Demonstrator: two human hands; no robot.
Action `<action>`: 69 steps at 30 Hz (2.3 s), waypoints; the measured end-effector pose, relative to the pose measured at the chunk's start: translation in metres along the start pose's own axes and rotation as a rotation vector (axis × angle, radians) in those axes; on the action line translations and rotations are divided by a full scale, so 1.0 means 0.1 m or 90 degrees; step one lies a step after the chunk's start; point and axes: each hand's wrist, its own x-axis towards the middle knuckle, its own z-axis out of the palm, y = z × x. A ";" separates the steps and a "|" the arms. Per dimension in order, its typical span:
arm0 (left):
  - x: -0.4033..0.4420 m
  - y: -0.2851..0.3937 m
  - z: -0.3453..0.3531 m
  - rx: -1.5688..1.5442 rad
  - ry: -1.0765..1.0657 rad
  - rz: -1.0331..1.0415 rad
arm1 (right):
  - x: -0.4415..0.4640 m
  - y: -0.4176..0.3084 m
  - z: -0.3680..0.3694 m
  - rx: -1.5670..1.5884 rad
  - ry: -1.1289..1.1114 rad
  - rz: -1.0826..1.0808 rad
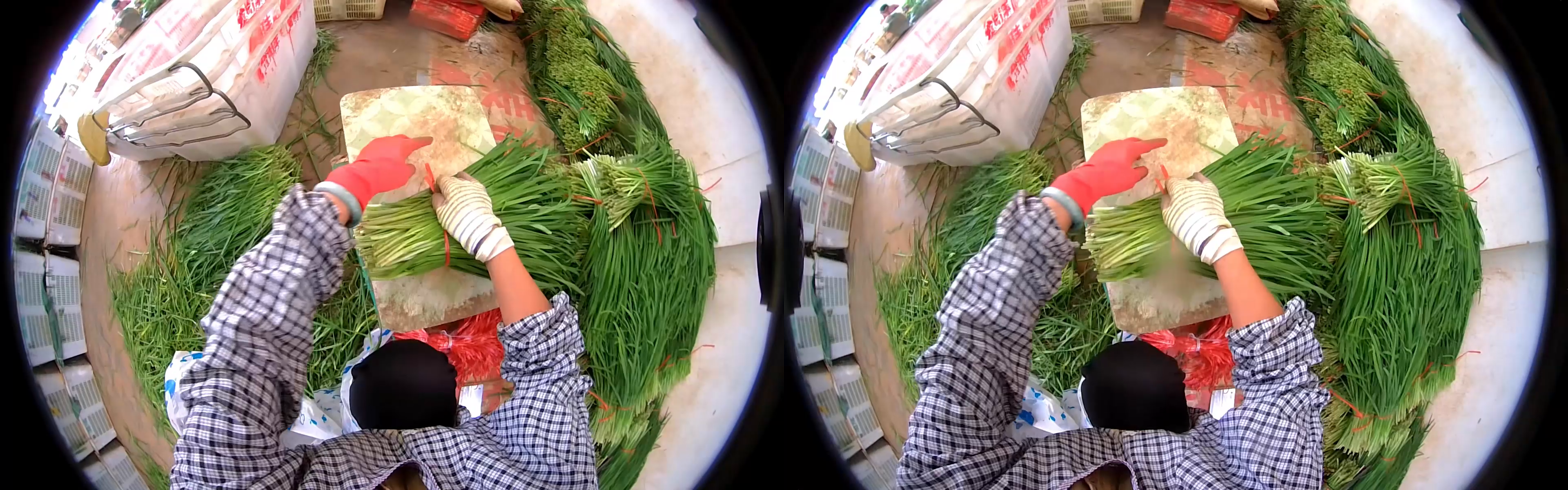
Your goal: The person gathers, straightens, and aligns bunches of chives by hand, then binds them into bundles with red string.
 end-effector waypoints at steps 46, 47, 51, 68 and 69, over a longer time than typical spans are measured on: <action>-0.03 0.11 0.07 -0.063 0.047 -0.052 | -0.07 0.12 0.22 -0.019 0.122 -0.058; 0.00 0.02 0.15 -0.024 0.037 -0.023 | -0.06 0.14 0.23 -0.014 0.136 -0.075; 0.05 -0.02 0.27 0.061 -0.028 0.016 | -0.10 0.17 0.22 0.019 0.124 -0.050; -0.67 0.54 0.07 -0.324 0.069 -0.201 | -0.20 -0.12 0.22 0.054 0.271 -0.145; -0.64 0.51 0.03 -0.399 0.015 -0.264 | -0.17 -0.11 0.20 0.060 0.192 -0.118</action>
